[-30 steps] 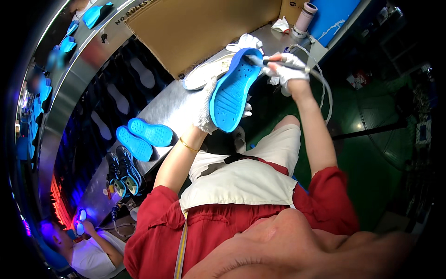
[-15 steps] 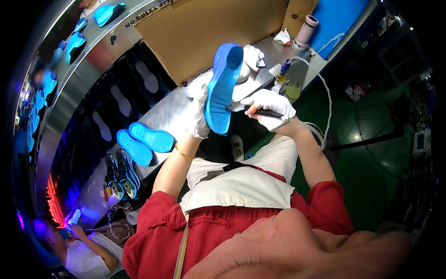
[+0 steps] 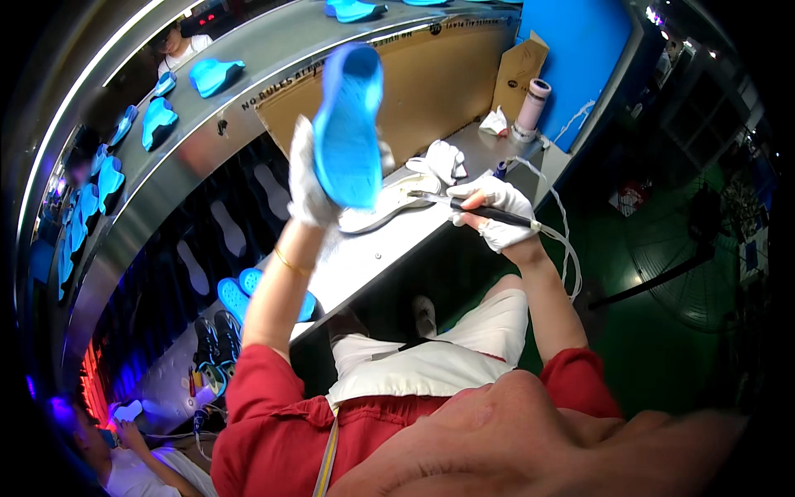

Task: The person applies adhesive to the undersides of blue shoe insoles using a brush and then places them onto a moving conveyor belt.

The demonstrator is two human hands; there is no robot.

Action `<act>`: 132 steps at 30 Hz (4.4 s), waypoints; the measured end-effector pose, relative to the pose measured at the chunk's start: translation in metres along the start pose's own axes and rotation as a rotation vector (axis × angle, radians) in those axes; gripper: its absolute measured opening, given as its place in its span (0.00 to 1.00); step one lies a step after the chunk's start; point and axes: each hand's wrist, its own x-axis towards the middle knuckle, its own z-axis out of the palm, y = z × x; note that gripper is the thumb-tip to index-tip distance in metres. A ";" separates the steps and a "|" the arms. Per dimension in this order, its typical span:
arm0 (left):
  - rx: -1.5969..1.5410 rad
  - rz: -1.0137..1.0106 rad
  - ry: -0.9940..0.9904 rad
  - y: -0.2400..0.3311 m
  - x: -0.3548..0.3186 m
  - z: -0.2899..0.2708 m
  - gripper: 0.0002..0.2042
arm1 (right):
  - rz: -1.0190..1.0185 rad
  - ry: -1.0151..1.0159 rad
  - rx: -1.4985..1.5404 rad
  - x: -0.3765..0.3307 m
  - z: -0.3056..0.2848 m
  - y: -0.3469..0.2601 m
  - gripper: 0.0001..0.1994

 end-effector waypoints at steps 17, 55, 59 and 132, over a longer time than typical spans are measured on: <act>2.738 0.667 0.507 0.176 0.105 -0.092 0.26 | 0.153 -0.022 0.248 -0.021 0.018 0.011 0.08; -0.649 -0.168 0.202 -0.106 -0.137 -0.051 0.31 | 0.249 0.125 0.171 -0.035 0.101 0.010 0.06; -0.494 -0.085 0.349 -0.131 -0.135 -0.073 0.29 | 0.193 0.074 0.051 -0.034 0.120 0.012 0.09; 0.258 -0.283 -0.092 -0.058 -0.072 -0.056 0.57 | 0.616 -0.377 0.382 -0.045 0.073 0.011 0.06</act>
